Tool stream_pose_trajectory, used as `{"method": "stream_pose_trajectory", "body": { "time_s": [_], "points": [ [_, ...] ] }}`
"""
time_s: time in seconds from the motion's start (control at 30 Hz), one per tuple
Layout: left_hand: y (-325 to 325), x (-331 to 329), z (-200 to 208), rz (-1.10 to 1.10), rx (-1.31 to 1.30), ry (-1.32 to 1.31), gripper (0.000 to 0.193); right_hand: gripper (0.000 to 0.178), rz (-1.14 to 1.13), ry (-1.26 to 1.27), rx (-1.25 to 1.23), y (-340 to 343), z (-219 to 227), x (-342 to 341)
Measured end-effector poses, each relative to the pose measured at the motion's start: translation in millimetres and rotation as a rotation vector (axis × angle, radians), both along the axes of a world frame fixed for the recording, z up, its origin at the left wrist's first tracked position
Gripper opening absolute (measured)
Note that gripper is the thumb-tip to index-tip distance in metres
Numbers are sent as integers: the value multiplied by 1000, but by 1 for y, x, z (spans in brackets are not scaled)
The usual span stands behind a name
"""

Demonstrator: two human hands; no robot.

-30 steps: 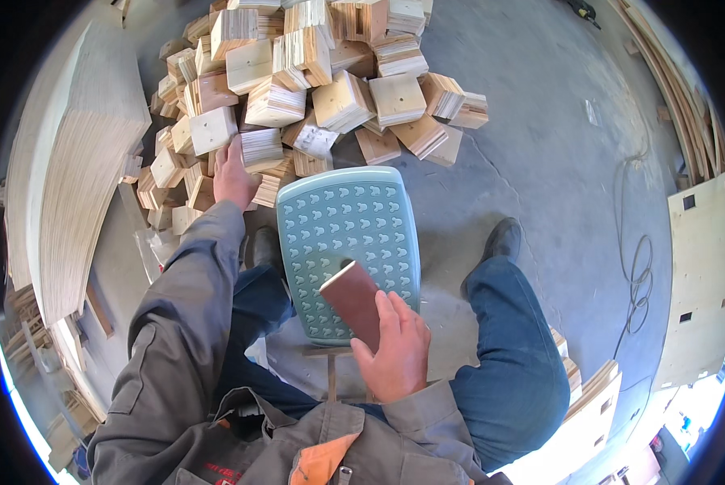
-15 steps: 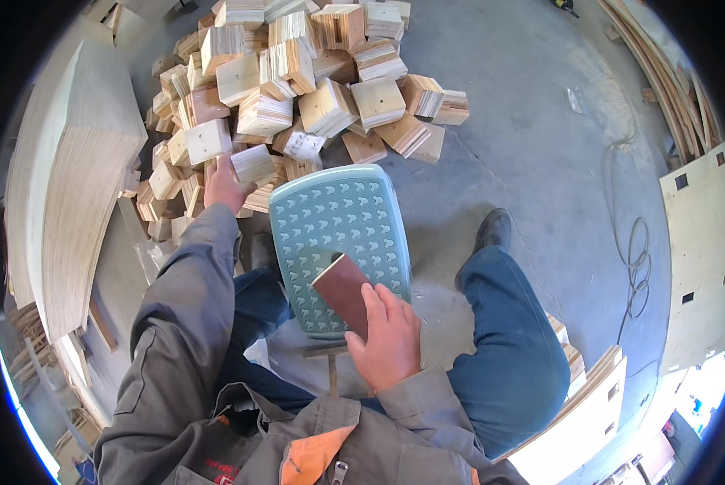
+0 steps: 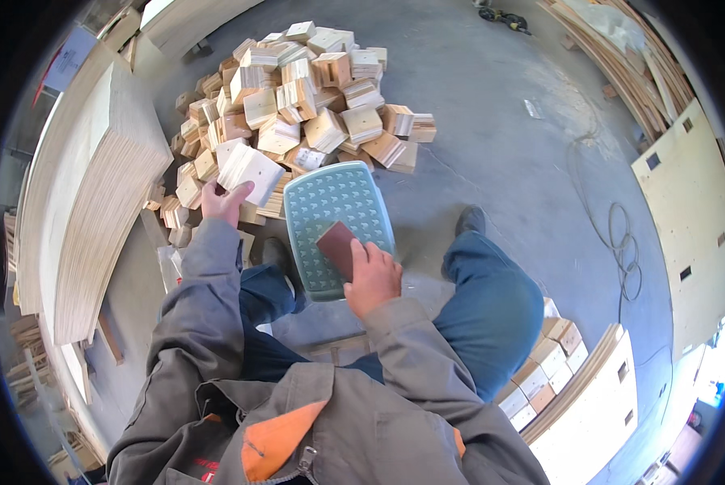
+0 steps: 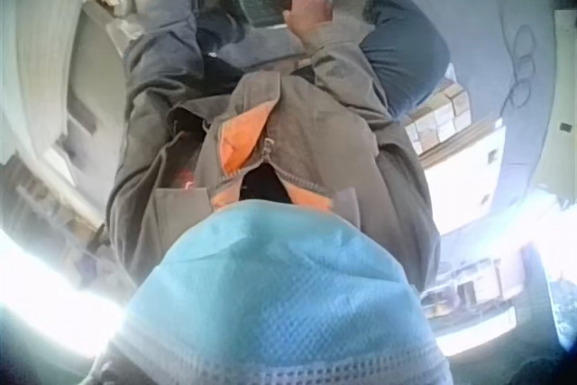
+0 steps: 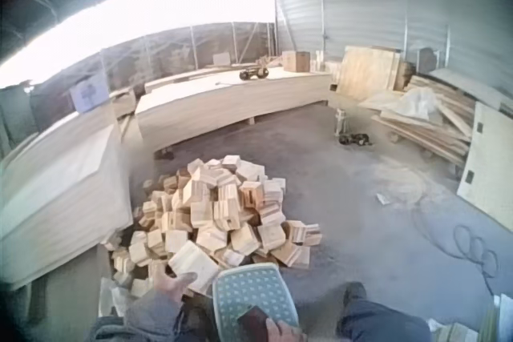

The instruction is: The person sits on the floor and sands small wooden blocks one by one using a sanding block. They pick up each block from a pile, sand its surfaces, and place it onto a growing stack.

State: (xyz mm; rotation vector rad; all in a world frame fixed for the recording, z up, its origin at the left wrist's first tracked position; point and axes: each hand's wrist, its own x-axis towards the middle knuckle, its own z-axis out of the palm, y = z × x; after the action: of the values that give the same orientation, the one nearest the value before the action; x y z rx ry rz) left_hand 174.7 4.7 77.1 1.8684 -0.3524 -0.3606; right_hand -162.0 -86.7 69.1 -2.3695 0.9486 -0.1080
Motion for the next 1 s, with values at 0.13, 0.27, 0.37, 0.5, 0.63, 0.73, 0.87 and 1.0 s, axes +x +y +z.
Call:
{"method": "stream_pose_trajectory", "body": {
  "time_s": [0.13,0.27,0.37,0.5,0.63,0.73,0.87,1.0],
  "points": [
    [9,-88,18,15,-78,79,85,80,11,1,-30,6,-10,-3],
    [15,-146,-16,40,-38,70,89,73,11,-33,-112,8,-23,-4],
    [9,-166,-19,72,-65,89,87,72,-10,58,-107,5,-19,-11],
    [13,-169,-14,86,26,62,90,76,-142,172,13,-2,20,-20],
    [25,-158,-45,34,186,-125,105,88,-308,-106,95,-23,0,-28],
    [16,-186,-42,-146,278,-225,119,92,-416,-615,504,-38,-19,-39],
    [22,-196,-37,-392,209,72,132,92,-456,-764,811,-30,-10,-19],
    [26,-188,-46,-449,221,47,131,91,-506,-781,890,-24,-5,-15]
  ]
}}
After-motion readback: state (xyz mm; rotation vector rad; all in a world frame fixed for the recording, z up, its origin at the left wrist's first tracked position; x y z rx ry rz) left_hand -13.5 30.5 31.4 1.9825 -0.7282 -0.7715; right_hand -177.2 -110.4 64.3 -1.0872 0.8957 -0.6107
